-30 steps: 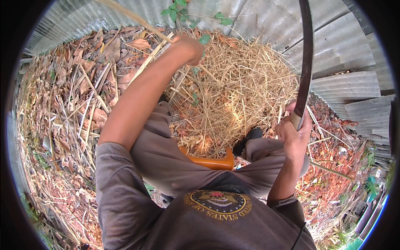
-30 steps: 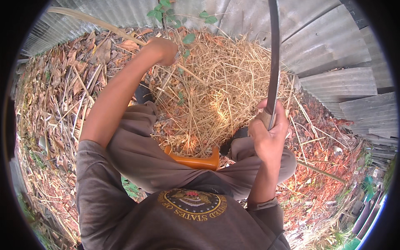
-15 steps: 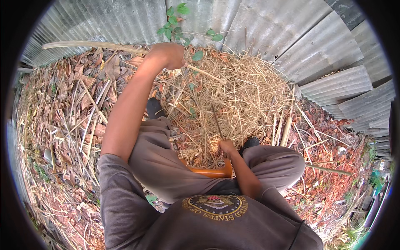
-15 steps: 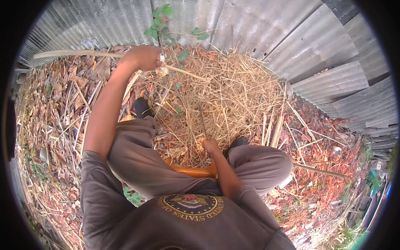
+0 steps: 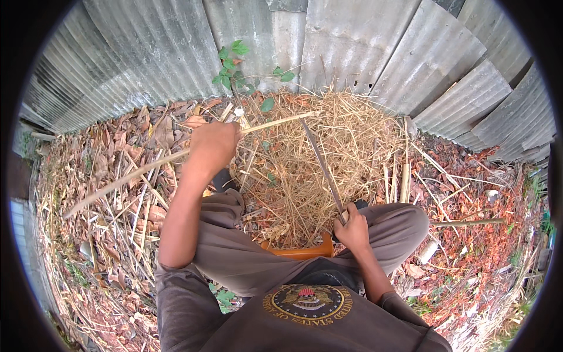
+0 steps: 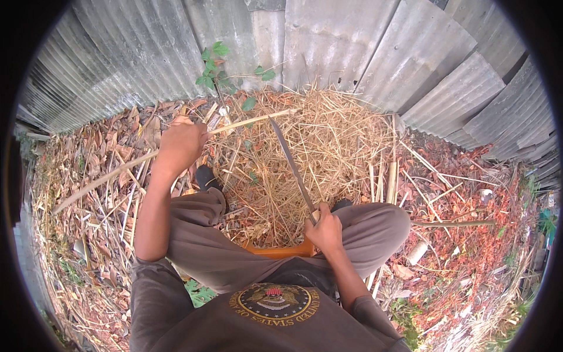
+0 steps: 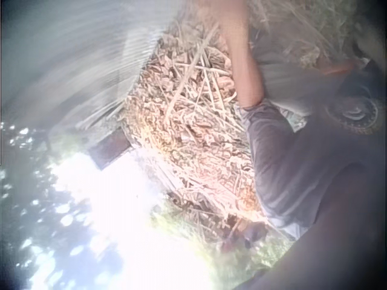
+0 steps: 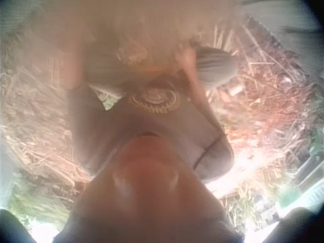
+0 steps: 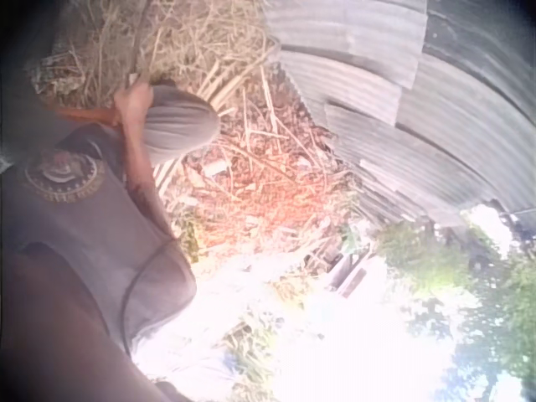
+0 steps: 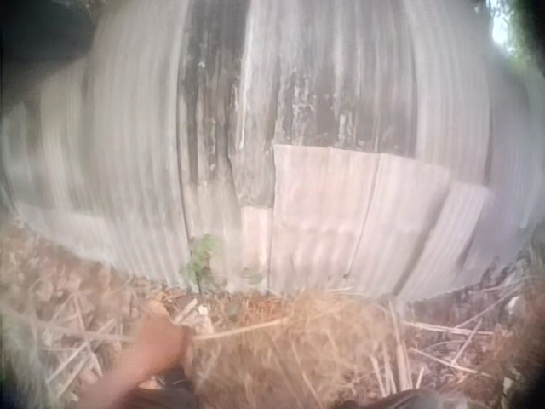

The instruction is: The person sits cross-legged on a small stool and uses a large machete to split and shape a long, thin stick. Afterward, they switch to a small blue utility knife to further refine and smooth the stick's surface.

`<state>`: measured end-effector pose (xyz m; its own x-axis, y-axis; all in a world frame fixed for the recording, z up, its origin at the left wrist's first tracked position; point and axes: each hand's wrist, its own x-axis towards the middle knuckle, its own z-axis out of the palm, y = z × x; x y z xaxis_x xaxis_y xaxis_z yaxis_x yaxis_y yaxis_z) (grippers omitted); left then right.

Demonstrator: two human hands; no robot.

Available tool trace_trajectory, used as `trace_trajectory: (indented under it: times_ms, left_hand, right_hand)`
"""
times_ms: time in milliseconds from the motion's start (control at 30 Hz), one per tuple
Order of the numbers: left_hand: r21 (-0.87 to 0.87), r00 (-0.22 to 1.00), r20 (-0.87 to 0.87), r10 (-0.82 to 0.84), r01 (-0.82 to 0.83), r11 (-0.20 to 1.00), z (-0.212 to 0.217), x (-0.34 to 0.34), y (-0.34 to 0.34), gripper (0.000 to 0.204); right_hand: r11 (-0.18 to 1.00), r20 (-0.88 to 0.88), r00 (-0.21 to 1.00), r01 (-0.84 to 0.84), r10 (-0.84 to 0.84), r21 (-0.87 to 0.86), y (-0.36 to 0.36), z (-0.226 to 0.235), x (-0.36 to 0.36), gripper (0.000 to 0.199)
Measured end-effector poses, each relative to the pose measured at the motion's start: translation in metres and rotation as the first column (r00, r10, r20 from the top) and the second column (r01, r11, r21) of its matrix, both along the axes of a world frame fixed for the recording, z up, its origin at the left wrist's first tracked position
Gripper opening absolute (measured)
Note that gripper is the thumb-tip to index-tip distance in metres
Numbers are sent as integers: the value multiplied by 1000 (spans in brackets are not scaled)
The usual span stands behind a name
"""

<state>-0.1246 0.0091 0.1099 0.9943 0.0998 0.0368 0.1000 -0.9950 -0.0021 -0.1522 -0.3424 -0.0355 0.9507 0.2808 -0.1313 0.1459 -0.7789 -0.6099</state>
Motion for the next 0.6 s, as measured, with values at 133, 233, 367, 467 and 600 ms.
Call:
trace_trajectory:
  times_ms: [133,233,367,467,600]
  left_hand:
    - [-183,993,94,-74,90,979,-4,-62,-45,15]
    - [-518,998,-11,-62,48,854,-13,-109,-73,12]
    - [-731,984,-100,149,-175,659,-32,-163,-105,10]
    - [-790,964,-92,250,-224,571,-46,-185,-123,9]
    - [-781,960,-28,279,-195,593,-47,-204,-137,9]
  right_hand:
    - [990,173,976,-136,130,23,14,34,26,33]
    - [976,336,919,-216,208,-16,16,36,56,33]
    - [932,398,843,-342,361,-119,16,44,75,31]
    - [814,421,697,-517,580,-266,13,43,63,32]
    - [846,271,832,-365,483,-388,-12,33,125,33]
